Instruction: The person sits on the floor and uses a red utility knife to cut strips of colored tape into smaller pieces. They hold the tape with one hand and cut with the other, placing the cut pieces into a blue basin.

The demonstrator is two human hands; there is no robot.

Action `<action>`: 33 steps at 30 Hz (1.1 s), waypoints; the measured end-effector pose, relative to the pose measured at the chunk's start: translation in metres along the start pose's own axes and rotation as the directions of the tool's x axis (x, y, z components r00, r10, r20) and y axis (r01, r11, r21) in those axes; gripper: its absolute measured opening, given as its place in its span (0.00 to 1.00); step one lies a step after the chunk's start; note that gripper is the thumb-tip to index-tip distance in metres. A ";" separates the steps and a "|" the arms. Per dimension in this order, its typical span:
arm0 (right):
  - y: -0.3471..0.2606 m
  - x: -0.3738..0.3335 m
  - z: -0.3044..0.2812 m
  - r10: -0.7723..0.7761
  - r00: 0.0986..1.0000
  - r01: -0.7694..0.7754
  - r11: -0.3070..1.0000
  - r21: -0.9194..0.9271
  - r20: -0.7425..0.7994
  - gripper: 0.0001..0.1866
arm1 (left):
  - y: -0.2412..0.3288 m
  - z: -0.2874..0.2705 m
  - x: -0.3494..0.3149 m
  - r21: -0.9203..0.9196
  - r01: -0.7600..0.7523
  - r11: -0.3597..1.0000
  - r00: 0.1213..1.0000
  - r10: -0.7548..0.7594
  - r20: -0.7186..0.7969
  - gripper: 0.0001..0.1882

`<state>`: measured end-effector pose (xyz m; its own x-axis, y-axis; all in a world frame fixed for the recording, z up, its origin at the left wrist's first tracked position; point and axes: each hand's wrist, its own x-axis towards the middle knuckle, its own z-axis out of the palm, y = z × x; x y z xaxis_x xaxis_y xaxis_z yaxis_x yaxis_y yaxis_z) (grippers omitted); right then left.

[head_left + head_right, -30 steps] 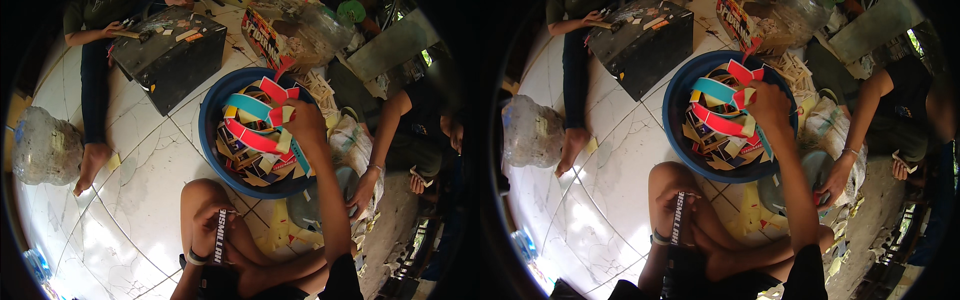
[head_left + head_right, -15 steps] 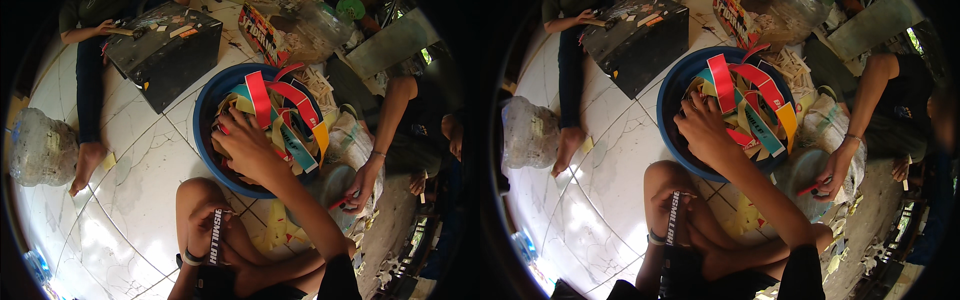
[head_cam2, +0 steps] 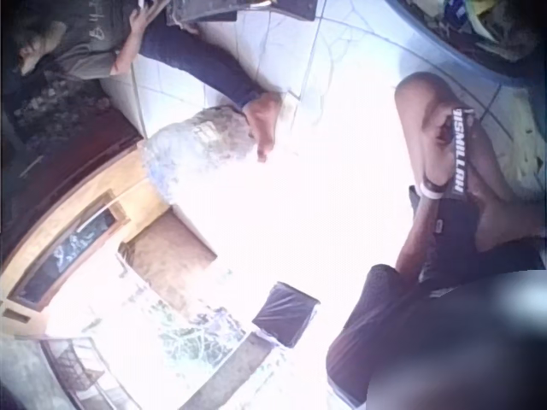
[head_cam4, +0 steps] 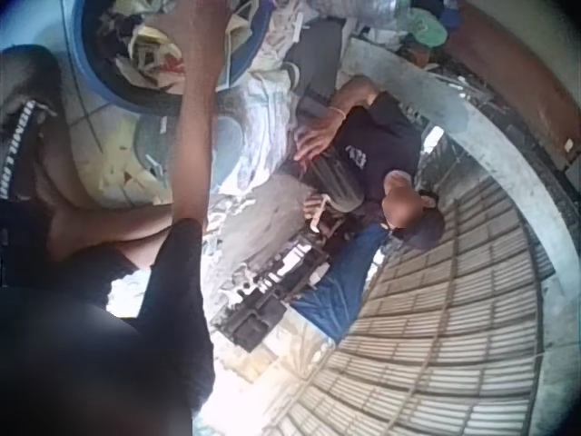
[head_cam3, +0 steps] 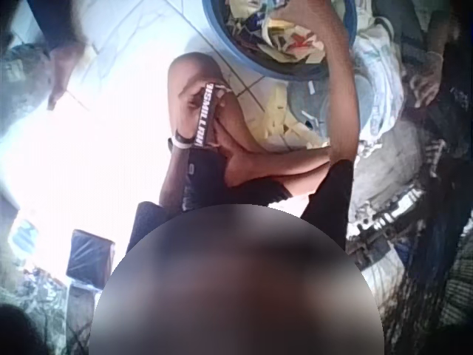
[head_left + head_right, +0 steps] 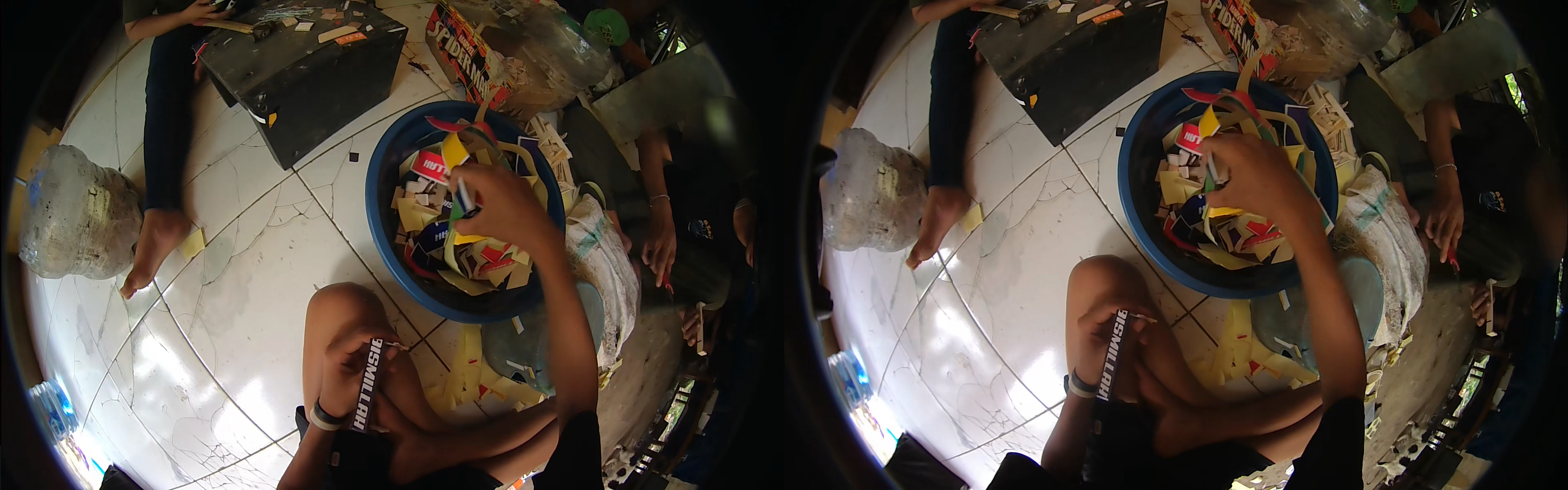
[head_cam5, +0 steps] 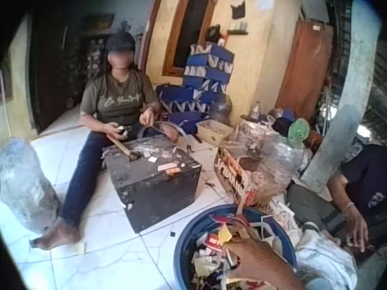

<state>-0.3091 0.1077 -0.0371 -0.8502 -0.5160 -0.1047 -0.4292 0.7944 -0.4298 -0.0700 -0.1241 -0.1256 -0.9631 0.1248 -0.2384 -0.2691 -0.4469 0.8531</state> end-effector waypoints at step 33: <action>0.078 -0.042 -0.017 0.554 0.818 -0.527 0.829 0.185 -0.153 0.53 | 0.011 0.015 0.001 0.093 0.027 0.995 0.993 -0.016 -0.117 0.05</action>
<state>-0.3118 0.1973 -0.0507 -0.9801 0.0672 -0.1868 0.1488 0.8714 -0.4674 -0.0736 -0.1151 -0.1095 -0.9521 0.0270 -0.3046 -0.2936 -0.3588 0.8861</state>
